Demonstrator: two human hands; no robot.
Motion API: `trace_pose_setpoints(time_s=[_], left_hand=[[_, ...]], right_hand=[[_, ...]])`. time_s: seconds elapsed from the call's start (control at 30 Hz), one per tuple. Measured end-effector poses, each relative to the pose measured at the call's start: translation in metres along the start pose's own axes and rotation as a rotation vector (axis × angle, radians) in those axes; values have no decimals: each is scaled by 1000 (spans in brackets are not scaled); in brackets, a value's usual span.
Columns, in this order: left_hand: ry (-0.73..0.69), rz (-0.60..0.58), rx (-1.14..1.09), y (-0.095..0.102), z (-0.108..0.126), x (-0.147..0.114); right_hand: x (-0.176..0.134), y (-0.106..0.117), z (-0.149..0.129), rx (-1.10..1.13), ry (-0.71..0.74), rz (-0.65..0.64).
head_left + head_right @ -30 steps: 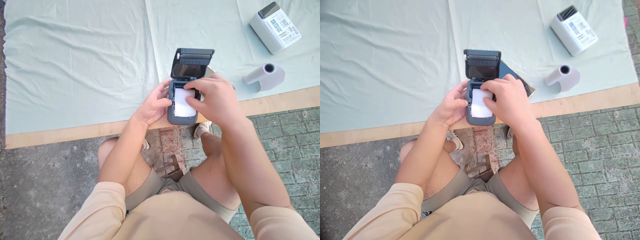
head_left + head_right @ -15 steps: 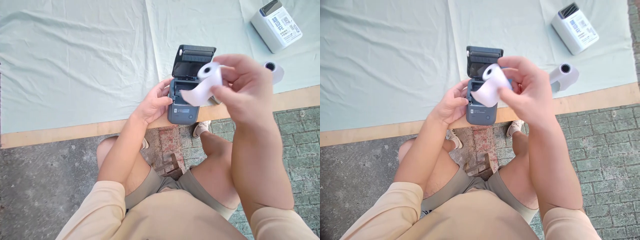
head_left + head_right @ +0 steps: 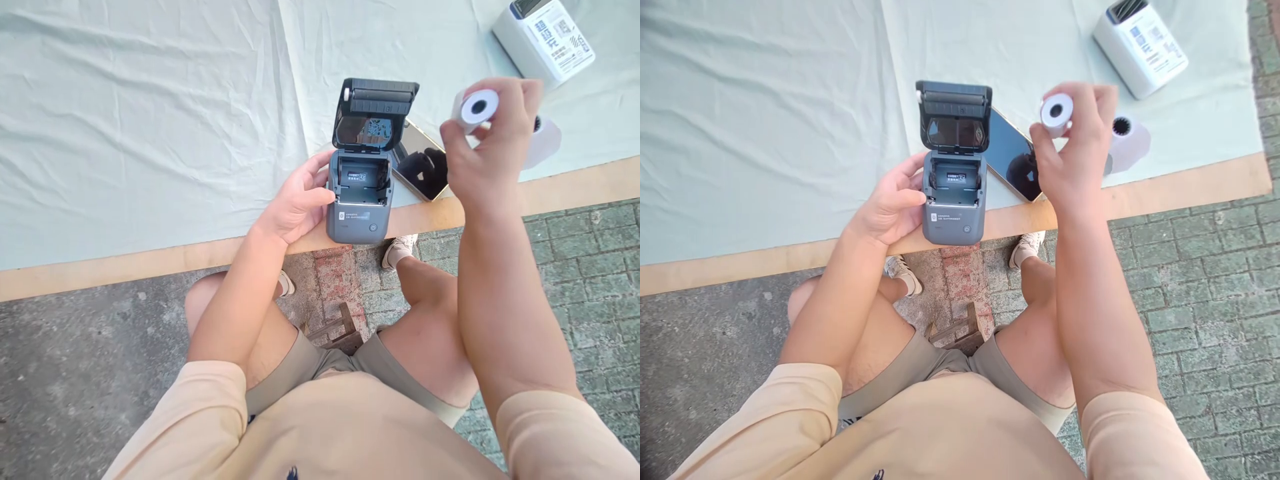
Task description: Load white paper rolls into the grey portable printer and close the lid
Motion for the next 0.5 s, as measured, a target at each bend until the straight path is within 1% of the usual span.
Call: trace_pose_setpoints(time_s=[0.03,0.13,0.2,0.23,0.27,0.3,0.37,0.4,0.43,0.47,0.5], left_hand=[[2,1,19,0,0,0],[7,8,53,1,0,0],[12,16,44,1,0,0],[14,20,35,0,0,0],[14,23,26,0,0,0],[13,26,19,-1,1,0],[6,30,10,-2,2,0],[5,35,4,-3,2,-1],[7,42,-1,-4,3,-1],[10,48,-5,-4,3,-1],[13,56,-6,-5,4,-1]], right_hand=[[2,1,-2,-105,3,-10],[4,2,-2,-269,-64,-48],[3,6,0,-316,-93,-53],[1,10,2,-334,-81,-39],[-1,16,5,-354,-41,0],[-3,24,8,-381,20,69],[-8,42,17,-449,149,271],[-10,51,24,-479,181,373],[-10,58,33,-498,161,447],[-8,63,42,-500,91,486],[-5,65,52,-482,-12,486]])
Point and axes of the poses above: each hand's wrist, its own x-axis towards the middle knuckle, its own y-axis out of the back of the hand, z = x × y, the point moved 3 cm from there along x, towards the middle knuckle, and after that the axes turned 10 degrees about -z, right-handed, at the moved point
